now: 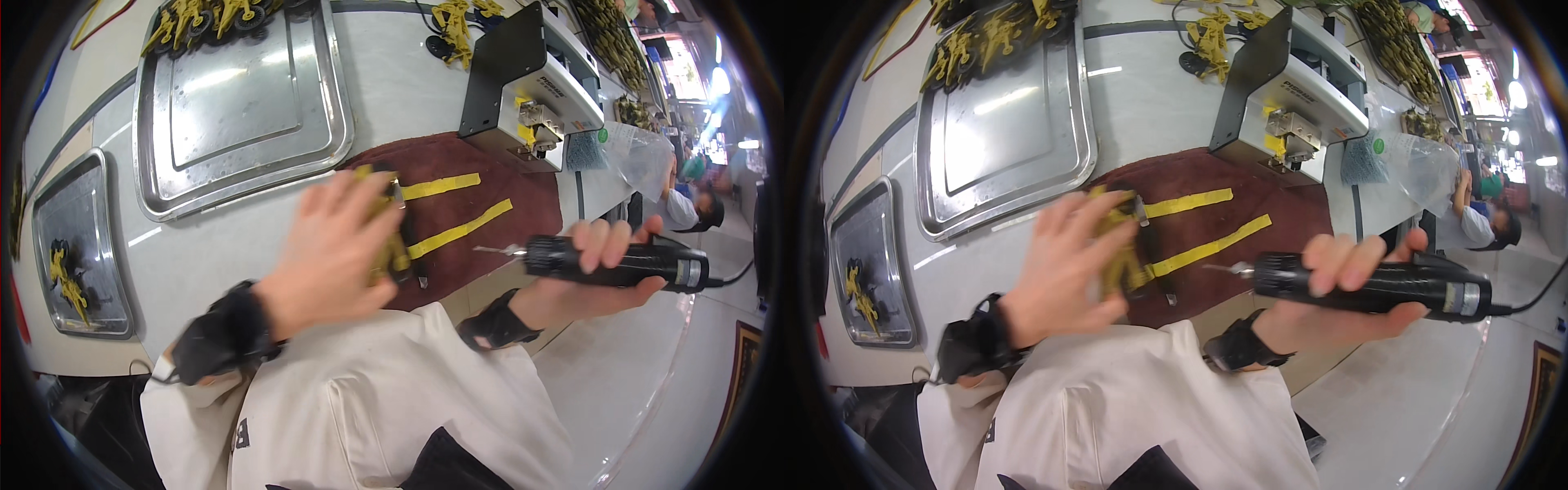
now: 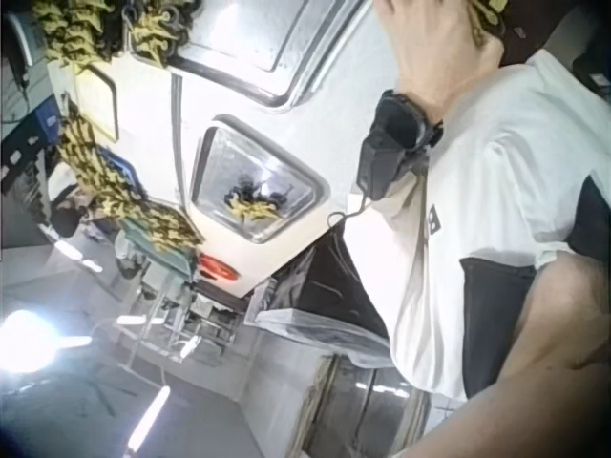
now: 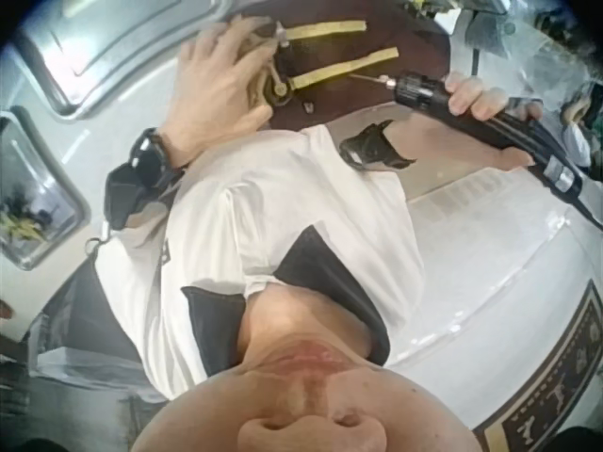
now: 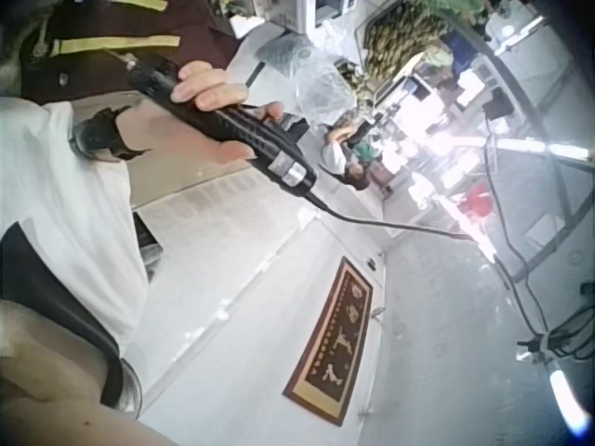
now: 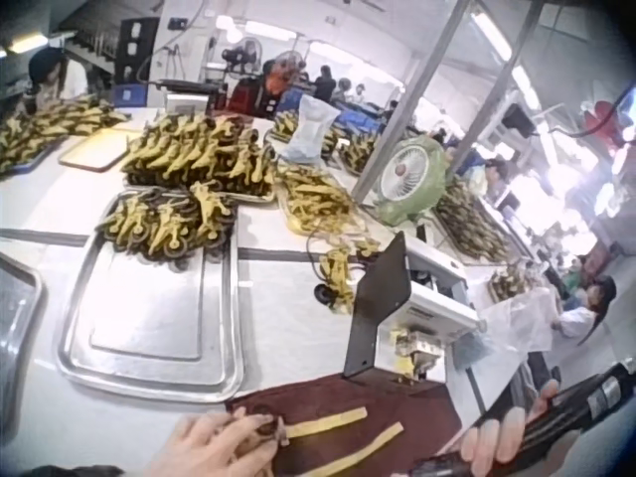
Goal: Assembling small yellow plastic components using a handheld electric tool on a production line.
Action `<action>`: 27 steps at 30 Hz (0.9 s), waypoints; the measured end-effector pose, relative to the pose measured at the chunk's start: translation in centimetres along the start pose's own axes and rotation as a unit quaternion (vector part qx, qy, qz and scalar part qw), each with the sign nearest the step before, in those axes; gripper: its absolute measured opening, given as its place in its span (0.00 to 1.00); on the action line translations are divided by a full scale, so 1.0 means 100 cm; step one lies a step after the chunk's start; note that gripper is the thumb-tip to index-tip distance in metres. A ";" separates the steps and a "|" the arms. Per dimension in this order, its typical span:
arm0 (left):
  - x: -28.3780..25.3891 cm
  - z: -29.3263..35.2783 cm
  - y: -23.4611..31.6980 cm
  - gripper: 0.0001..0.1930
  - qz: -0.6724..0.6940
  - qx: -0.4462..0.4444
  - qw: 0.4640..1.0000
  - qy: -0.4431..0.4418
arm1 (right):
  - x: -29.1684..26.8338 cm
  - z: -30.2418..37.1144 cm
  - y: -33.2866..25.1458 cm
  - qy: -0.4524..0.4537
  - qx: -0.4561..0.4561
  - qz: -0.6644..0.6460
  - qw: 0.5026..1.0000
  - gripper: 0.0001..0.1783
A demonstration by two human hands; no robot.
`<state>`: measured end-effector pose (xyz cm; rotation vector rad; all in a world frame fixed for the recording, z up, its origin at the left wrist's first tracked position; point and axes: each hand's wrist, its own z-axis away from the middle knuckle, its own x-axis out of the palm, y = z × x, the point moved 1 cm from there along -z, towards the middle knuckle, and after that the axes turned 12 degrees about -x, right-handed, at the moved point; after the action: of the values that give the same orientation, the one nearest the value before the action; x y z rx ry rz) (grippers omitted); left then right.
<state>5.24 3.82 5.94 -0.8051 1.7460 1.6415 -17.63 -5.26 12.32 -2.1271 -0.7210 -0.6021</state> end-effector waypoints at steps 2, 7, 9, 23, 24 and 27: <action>-0.032 0.020 -0.026 0.33 -0.002 -0.008 1.000 0.002 | -0.018 -0.008 -0.014 0.042 -0.071 0.073 0.994 0.34; -0.108 0.087 -0.114 0.31 -0.261 -0.164 0.904 0.296 | -0.051 -0.004 -0.014 0.134 -0.123 0.309 0.934 0.25; -0.130 0.118 -0.180 0.30 -0.304 -0.201 0.873 0.326 | -0.057 0.001 -0.007 0.160 -0.101 0.317 0.929 0.23; 0.038 -0.006 -0.049 0.44 -0.072 0.096 0.993 0.001 | -0.063 0.028 0.015 0.113 -0.103 0.409 0.900 0.26; 0.040 -0.009 -0.053 0.44 -0.052 0.074 0.996 0.005 | -0.060 0.028 0.017 0.129 -0.118 0.399 0.900 0.26; 0.032 0.000 -0.038 0.45 -0.073 0.065 0.995 -0.025 | -0.043 0.023 0.010 0.159 -0.122 0.436 0.878 0.26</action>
<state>6.18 3.54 1.10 -0.8038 1.6983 1.4257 -19.67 -5.19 7.74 -2.2101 0.5278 -0.5162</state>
